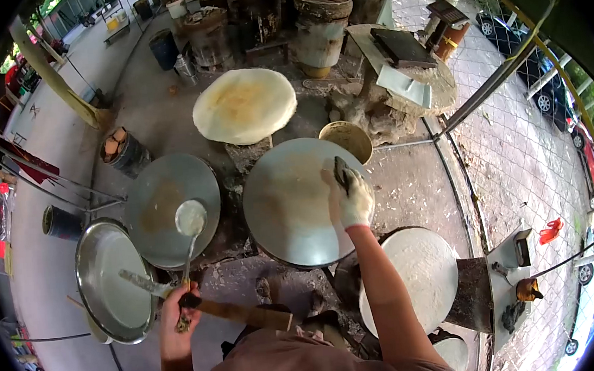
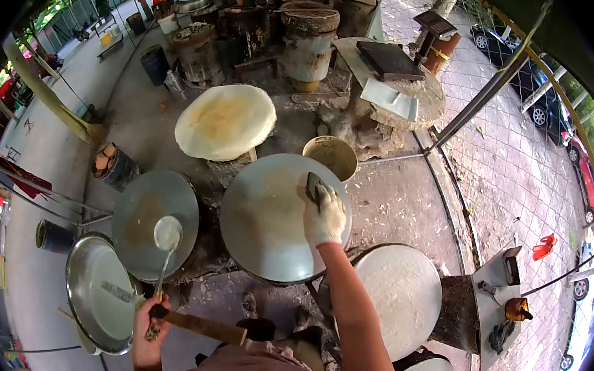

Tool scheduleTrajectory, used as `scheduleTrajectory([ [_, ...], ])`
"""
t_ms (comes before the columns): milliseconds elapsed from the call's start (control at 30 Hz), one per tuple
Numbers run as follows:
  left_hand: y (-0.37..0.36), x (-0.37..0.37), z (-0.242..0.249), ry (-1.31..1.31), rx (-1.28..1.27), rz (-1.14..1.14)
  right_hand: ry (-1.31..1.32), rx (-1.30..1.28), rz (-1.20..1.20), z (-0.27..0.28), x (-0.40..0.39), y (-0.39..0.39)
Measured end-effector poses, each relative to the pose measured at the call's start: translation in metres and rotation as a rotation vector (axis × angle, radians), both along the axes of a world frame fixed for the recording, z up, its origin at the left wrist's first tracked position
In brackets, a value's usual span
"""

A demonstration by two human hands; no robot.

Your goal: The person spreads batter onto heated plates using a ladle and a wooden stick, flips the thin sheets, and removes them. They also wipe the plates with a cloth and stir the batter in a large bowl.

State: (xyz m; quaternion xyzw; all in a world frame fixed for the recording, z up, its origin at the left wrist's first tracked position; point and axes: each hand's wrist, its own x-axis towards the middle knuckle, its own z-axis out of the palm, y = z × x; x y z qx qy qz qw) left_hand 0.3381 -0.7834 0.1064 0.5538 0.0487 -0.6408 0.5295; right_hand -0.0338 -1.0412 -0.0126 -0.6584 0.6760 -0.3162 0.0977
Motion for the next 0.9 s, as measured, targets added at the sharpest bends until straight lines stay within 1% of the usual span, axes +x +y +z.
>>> scheduleTrajectory([
  [67, 0.001, 0.028, 0.000, -0.012, -0.003, 0.009, 0.176, 0.256, -0.041, -0.046, 0.038, -0.039],
  [100, 0.002, 0.044, -0.001, -0.033, 0.000, 0.034, 0.335, 0.216, -0.073, -0.063, 0.061, -0.048],
  [133, 0.001, 0.058, 0.001, -0.054, 0.005, 0.056, 0.344, 0.221, -0.071, -0.066, 0.082, -0.054],
  [200, -0.005, 0.081, 0.010, -0.068, 0.046, 0.090, 0.350, 0.155, 0.034, -0.066, 0.116, -0.063],
  [233, -0.007, 0.092, 0.014, -0.096, 0.060, 0.122, 0.341, 0.178, 0.127, -0.054, 0.136, -0.057],
  [300, -0.009, 0.118, 0.016, -0.110, 0.046, 0.172, 0.425, 0.178, 0.251, -0.047, 0.169, -0.035],
  [333, -0.007, 0.135, 0.010, -0.099, 0.045, 0.165, 0.464, 0.182, 0.319, -0.047, 0.177, -0.019],
  [400, -0.003, 0.162, -0.005, -0.062, -0.107, 0.144, 0.478, 0.220, 0.309, -0.039, 0.167, 0.012],
  [433, -0.005, 0.168, -0.005, -0.077, -0.118, 0.162, 0.479, 0.251, 0.307, -0.034, 0.158, 0.019],
  [467, -0.007, 0.174, -0.004, -0.069, -0.120, 0.161, 0.480, 0.355, 0.158, -0.061, 0.136, 0.009],
  [500, -0.007, 0.179, -0.004, -0.081, -0.109, 0.172, 0.494, 0.235, 0.019, -0.062, 0.116, -0.001],
  [533, -0.007, 0.182, -0.004, -0.094, -0.098, 0.184, 0.245, 0.385, -0.058, -0.020, 0.106, -0.014],
  [567, -0.007, 0.184, -0.004, -0.092, -0.095, 0.185, 0.584, 0.073, -0.234, -0.064, 0.079, -0.031],
  [600, -0.006, 0.185, -0.005, -0.107, -0.082, 0.180, 0.586, 0.075, -0.235, -0.062, 0.086, -0.038],
  [667, -0.006, 0.187, -0.008, -0.120, -0.068, 0.162, 0.328, 0.534, -0.212, -0.046, 0.120, -0.049],
  [733, -0.005, 0.182, -0.015, -0.078, -0.050, 0.179, 0.647, -0.153, 0.113, -0.053, 0.179, -0.017],
  [767, -0.008, 0.178, -0.013, -0.080, -0.057, 0.170, 0.393, 0.016, 0.321, -0.043, 0.206, 0.001],
  [800, -0.011, 0.171, -0.010, -0.097, -0.030, 0.161, 0.095, 0.272, 0.485, -0.004, 0.234, 0.025],
  [833, -0.012, 0.166, -0.008, -0.114, -0.001, 0.151, -0.064, 0.462, 0.489, 0.020, 0.249, 0.050],
  [867, -0.013, 0.163, -0.009, -0.118, -0.004, 0.138, -0.227, 0.649, 0.490, 0.031, 0.255, 0.073],
  [900, -0.013, 0.159, -0.012, -0.119, 0.008, 0.096, -0.314, 0.641, 0.474, 0.028, 0.250, 0.096],
])
